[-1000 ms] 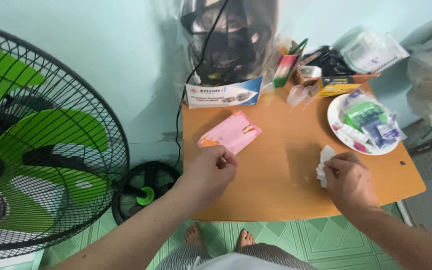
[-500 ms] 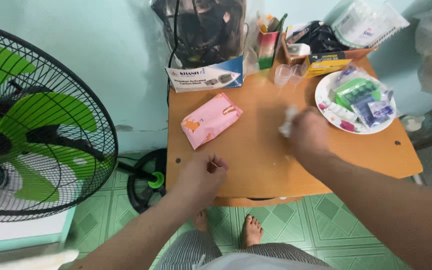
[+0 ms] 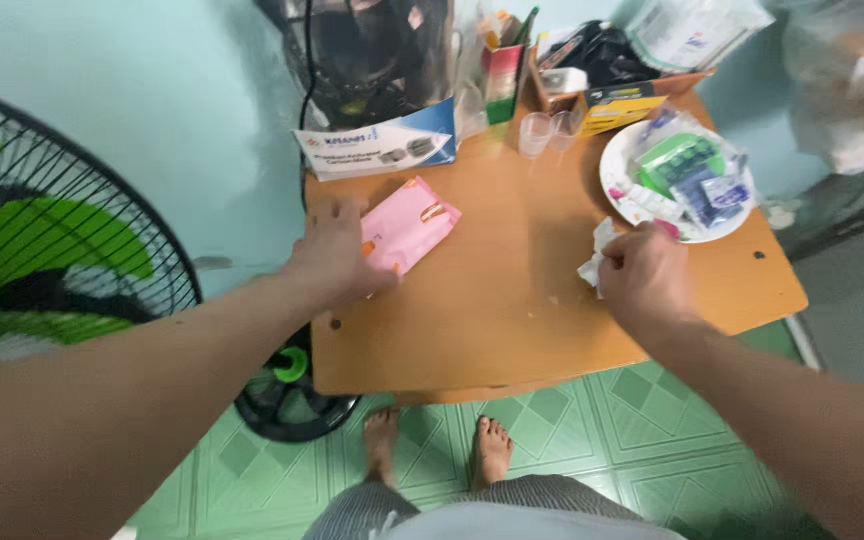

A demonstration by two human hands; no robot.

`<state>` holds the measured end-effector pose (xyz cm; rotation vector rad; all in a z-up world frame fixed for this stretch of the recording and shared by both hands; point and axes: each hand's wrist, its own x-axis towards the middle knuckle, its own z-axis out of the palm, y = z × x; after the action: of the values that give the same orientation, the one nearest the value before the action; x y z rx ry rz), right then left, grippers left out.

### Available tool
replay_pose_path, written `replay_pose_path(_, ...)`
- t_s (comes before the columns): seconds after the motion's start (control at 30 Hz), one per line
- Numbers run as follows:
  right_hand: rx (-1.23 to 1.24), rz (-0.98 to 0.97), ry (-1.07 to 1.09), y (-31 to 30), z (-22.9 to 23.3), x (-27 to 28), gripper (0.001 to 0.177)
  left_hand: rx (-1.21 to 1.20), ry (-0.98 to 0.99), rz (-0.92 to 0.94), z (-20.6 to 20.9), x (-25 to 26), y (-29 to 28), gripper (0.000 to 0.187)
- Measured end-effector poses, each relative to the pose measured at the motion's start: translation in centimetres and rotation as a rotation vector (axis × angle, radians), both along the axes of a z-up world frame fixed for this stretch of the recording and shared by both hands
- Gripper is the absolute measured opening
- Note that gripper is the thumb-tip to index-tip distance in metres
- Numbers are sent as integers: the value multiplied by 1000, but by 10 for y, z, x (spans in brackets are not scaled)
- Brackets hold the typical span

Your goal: The person wipes a wooden table surface using a white wipe. They move a plate containing small items aside to clean underneath it, then return the plate to its original position. The person continues wiping the remaining areas of the table.

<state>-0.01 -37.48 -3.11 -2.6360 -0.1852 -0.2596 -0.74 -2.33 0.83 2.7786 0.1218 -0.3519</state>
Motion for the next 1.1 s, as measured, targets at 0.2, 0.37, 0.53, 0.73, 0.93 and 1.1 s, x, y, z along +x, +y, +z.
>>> replay_pose_path(0.2, 29, 262, 127, 60, -10, -49, 10, 26, 32, -163, -7, 19, 12, 98)
replay_pose_path(0.37, 44, -2, 89, 94, 13, -71, 13, -152, 103, -193, 10, 39, 26, 67)
replay_pose_path(0.53, 176, -20, 200, 168, 8, -103, 14, -624, 306, -55, 37, 40, 53, 46)
replay_pose_path(0.73, 261, 459, 256, 251, 5, -113, 15, -733, 366, -37, 59, 31, 88, 47)
replay_pose_path(0.93, 147, 256, 146, 256, -4, -95, 13, -816, 382, -54, 60, 17, 108, 49)
replay_pose_path(1.1, 34, -308, 185, 179, 9, -123, 14, -794, 387, -47, 55, 6, 120, 50)
